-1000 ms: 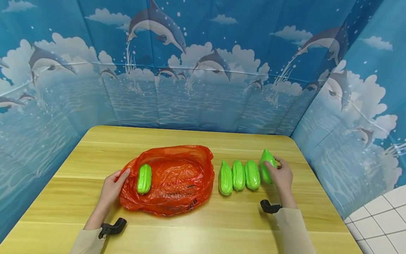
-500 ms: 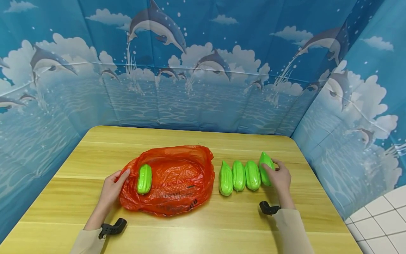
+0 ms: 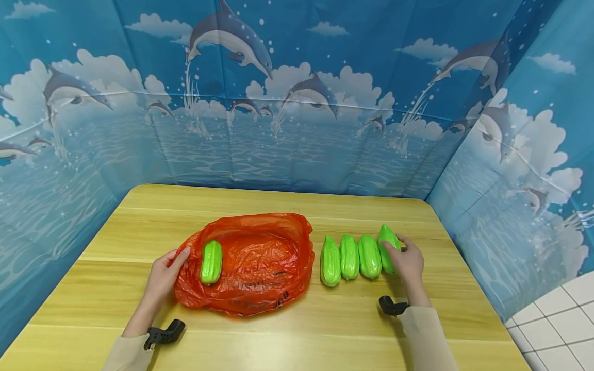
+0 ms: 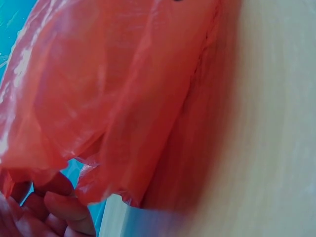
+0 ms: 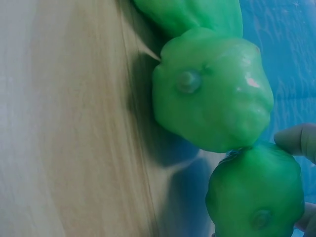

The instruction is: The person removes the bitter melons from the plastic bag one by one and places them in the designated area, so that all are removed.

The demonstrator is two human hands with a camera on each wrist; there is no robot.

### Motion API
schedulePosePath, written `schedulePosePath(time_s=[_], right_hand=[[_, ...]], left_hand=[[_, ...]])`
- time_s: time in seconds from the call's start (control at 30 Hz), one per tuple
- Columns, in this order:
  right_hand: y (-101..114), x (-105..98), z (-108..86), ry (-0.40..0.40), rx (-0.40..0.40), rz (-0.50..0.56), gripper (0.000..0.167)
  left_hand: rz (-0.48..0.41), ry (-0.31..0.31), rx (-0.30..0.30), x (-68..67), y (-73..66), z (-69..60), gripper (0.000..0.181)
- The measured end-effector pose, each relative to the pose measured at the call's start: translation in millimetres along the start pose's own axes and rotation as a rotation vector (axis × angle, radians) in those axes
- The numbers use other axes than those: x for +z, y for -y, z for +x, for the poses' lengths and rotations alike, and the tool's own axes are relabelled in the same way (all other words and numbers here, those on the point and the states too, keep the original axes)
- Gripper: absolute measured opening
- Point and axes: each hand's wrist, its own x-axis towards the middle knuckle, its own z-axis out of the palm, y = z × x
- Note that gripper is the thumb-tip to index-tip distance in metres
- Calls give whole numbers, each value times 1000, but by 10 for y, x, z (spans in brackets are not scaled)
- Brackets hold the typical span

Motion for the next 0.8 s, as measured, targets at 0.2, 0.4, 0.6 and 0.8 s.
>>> schedulePosePath(time_s=[0.2, 0.4, 0.6, 0.8], right_hand=[[-28, 24, -1, -7, -4, -18, 74], [-51, 43, 22, -4, -8, -28, 74], [-70, 57, 15, 7, -17, -23, 75], [-101, 82, 33, 12, -16, -39, 76]], left_hand=[[1, 13, -16, -5, -54, -18, 39], [3, 12, -4, -5, -80, -33, 40], [20, -2, 24, 6, -15, -14, 45], [22, -3, 24, 8, -9, -11, 46]])
